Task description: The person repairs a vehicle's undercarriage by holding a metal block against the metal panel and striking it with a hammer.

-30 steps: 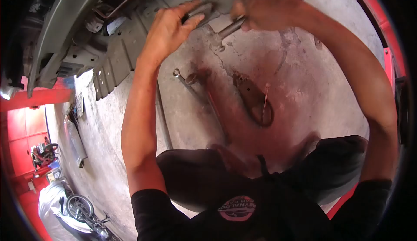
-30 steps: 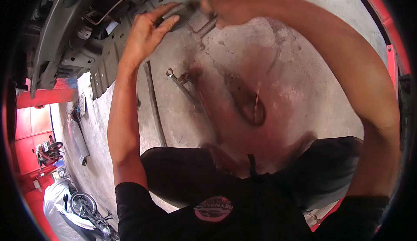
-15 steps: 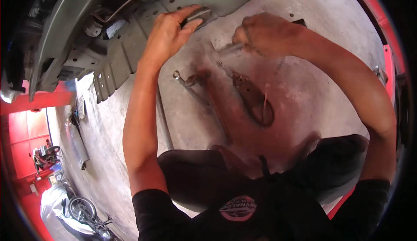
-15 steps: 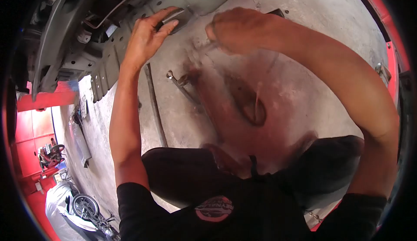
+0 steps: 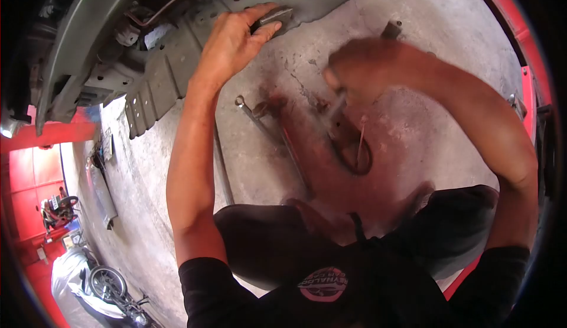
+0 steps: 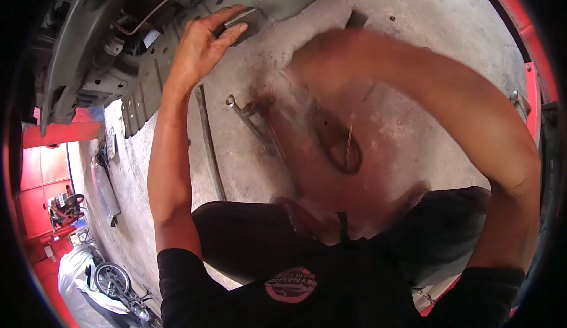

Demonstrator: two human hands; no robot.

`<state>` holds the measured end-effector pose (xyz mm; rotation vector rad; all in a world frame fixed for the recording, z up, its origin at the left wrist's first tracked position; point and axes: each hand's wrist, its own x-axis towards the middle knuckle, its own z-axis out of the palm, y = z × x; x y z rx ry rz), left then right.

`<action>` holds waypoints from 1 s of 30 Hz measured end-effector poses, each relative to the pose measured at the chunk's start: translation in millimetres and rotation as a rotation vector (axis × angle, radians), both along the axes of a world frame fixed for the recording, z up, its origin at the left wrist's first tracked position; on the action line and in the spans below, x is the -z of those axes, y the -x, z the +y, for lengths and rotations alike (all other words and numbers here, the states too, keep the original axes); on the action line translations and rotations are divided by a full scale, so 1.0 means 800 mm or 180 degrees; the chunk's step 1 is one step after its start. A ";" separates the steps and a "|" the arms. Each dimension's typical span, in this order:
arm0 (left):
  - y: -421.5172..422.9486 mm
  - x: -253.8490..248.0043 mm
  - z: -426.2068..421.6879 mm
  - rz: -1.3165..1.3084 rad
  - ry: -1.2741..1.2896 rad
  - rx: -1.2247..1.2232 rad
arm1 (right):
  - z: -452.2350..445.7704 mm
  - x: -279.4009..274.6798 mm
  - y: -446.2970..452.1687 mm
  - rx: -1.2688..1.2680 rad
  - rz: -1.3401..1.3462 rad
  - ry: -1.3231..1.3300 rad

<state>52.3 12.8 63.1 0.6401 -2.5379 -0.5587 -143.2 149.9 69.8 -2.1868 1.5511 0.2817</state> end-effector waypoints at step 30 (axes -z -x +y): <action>0.009 -0.013 0.017 -0.0441 -0.0200 -0.0278 | 0.008 -0.051 0.022 0.0356 0.0112 0.0107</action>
